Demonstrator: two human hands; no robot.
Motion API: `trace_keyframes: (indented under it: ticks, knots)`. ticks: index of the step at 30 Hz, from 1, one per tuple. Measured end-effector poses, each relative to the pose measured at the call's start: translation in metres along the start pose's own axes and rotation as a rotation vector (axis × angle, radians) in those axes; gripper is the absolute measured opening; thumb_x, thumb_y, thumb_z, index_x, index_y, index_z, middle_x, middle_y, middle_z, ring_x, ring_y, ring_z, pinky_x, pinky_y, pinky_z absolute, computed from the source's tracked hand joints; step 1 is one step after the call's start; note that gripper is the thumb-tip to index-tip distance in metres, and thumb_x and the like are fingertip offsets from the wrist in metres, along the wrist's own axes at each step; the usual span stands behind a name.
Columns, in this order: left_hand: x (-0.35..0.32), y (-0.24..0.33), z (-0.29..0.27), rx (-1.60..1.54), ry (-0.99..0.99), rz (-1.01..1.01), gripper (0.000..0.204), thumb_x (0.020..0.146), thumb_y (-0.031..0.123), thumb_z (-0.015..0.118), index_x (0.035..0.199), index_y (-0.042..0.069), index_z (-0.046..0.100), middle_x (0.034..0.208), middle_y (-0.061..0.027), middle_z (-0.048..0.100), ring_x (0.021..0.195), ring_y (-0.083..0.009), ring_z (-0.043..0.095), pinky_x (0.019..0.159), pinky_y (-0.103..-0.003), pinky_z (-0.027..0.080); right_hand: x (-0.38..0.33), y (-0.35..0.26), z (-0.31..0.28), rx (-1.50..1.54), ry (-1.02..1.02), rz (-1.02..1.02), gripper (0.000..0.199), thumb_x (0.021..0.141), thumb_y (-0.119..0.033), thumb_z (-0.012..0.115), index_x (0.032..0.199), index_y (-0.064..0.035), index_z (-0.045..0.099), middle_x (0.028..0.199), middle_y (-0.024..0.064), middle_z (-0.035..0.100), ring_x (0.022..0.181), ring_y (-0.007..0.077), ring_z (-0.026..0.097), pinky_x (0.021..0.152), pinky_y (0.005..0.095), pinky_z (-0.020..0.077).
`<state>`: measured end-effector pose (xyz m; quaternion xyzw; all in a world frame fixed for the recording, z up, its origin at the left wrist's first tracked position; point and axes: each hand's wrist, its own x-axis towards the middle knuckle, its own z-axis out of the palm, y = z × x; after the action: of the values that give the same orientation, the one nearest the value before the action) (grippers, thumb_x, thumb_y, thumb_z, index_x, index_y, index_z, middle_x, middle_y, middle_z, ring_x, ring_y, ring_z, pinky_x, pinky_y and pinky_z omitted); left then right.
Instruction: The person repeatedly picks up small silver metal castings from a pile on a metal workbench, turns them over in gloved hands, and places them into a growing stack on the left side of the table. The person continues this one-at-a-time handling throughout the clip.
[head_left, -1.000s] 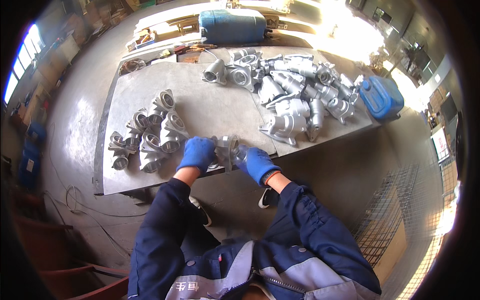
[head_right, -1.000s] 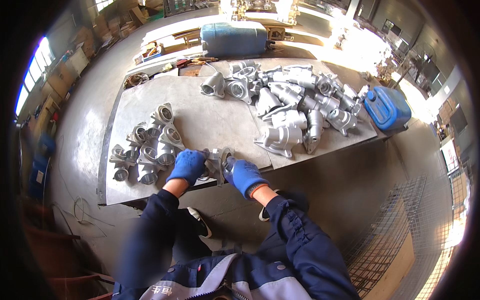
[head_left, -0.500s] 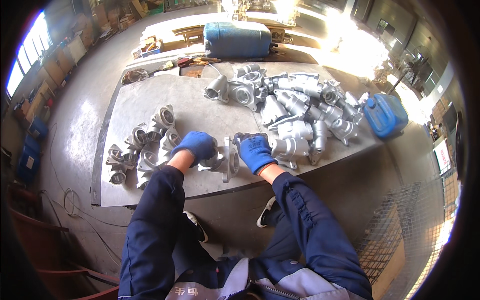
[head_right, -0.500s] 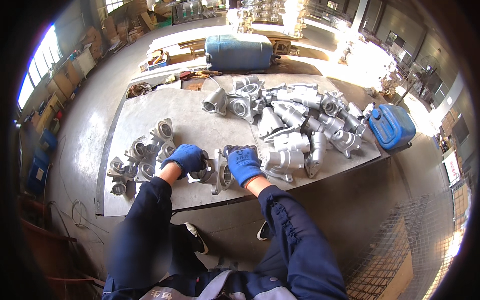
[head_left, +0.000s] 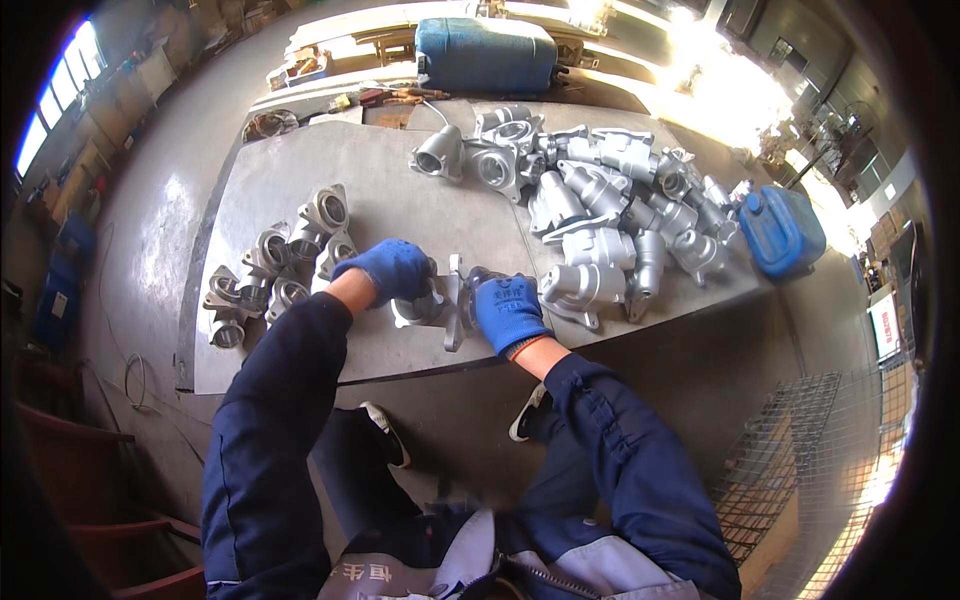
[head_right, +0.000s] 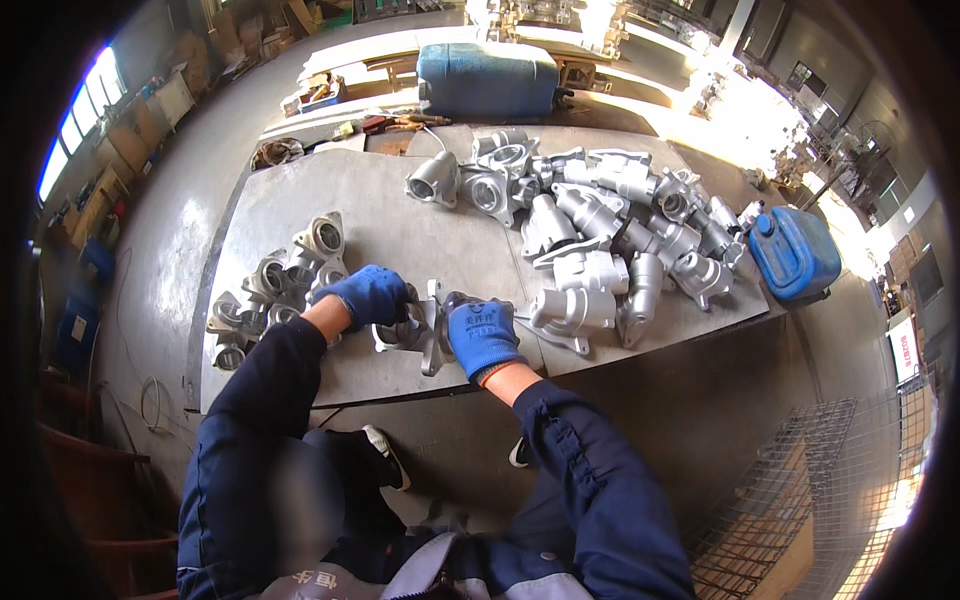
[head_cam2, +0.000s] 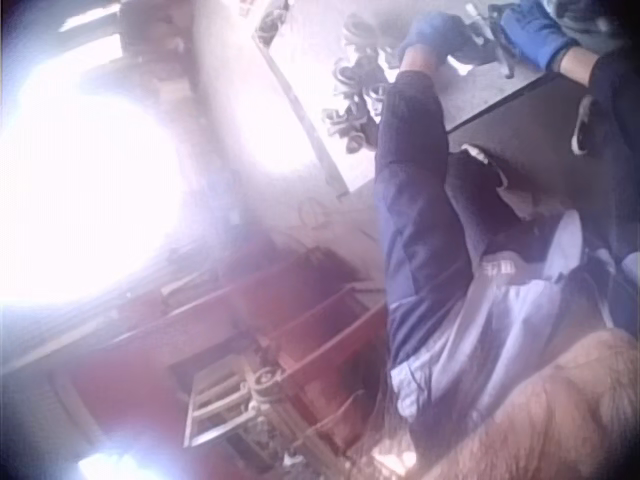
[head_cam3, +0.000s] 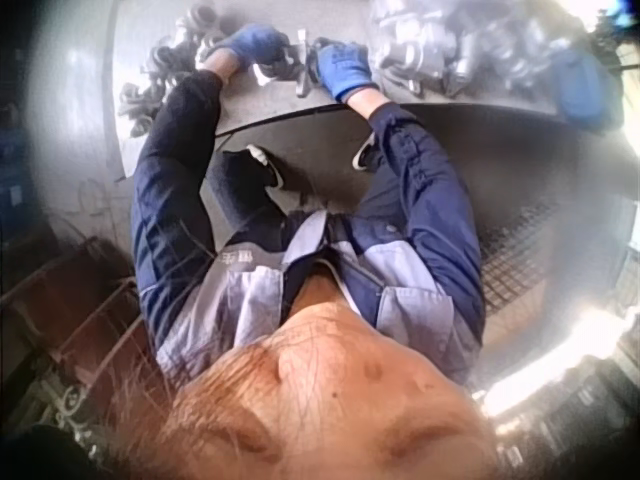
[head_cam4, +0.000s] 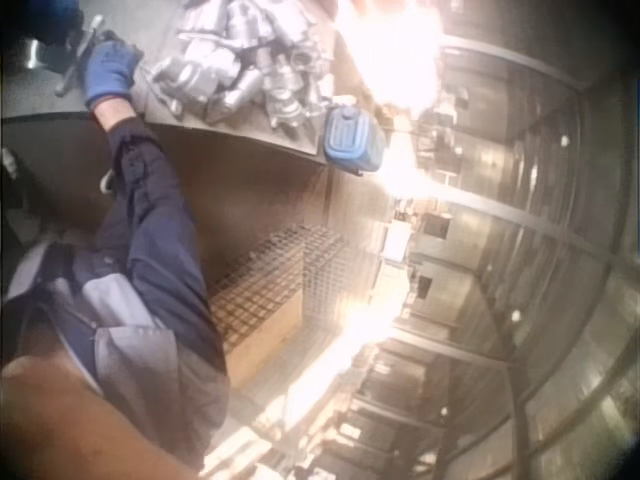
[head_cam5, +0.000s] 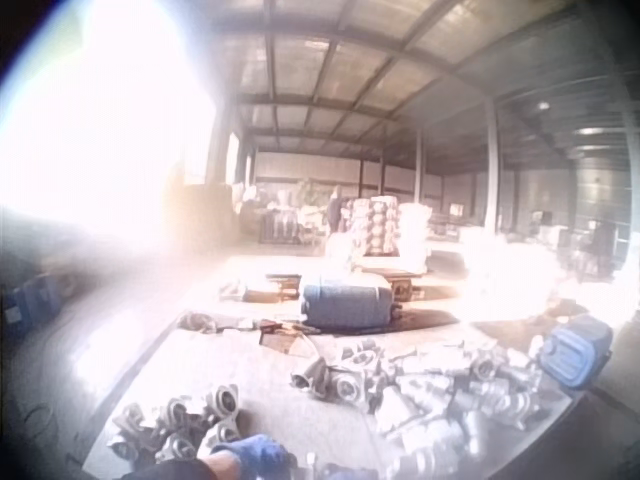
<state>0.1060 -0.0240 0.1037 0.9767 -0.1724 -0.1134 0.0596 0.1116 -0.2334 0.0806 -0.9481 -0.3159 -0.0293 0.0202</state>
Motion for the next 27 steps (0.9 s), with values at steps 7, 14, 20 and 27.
trace_keyframes:
  ticks: [7,14,20,27]
  knots:
    - [0.011,-0.008,0.001,-0.004,-0.116,0.006,0.032,0.075,0.023,0.071,0.105,0.012,0.071,0.088,-0.0159,0.069,0.084,-0.0352,0.066,0.075,-0.040,0.054,-0.028,-0.009,0.014,0.083,0.007,0.011,0.013,0.090,-0.015,0.051,0.095,-0.0083,0.062,0.083,0.0129,0.070,0.074,0.0289,0.069,0.065,0.0419,0.0491]
    - [0.019,-0.004,-0.008,0.011,-0.214,-0.016,0.032,0.074,0.025,0.071,0.103,0.013,0.070,0.094,-0.0139,0.070,0.089,-0.0330,0.067,0.077,-0.040,0.053,-0.074,-0.031,0.033,0.082,-0.010,-0.041,0.017,0.085,-0.016,0.052,0.080,-0.0153,0.069,0.071,0.0073,0.068,0.065,0.0244,0.067,0.058,0.0415,0.0458]
    - [0.026,0.001,-0.010,0.034,-0.160,-0.033,0.023,0.078,0.023,0.069,0.099,0.015,0.071,0.087,-0.0146,0.070,0.082,-0.0344,0.067,0.074,-0.039,0.054,-0.153,-0.049,0.136,0.212,-0.199,-0.153,0.021,0.089,-0.020,0.047,0.096,-0.0134,0.066,0.076,0.0144,0.069,0.067,0.0325,0.067,0.060,0.0498,0.0483]
    - [0.011,-0.017,-0.001,-0.231,-0.492,0.042,0.025,0.081,0.025,0.062,0.098,0.010,0.072,0.090,-0.0067,0.072,0.072,-0.0224,0.065,0.066,-0.034,0.052,-0.082,0.026,0.086,1.023,0.198,0.076,0.054,0.078,-0.036,0.074,0.124,-0.0117,0.059,0.095,0.0167,0.070,0.085,0.0332,0.068,0.074,0.0438,0.0525]
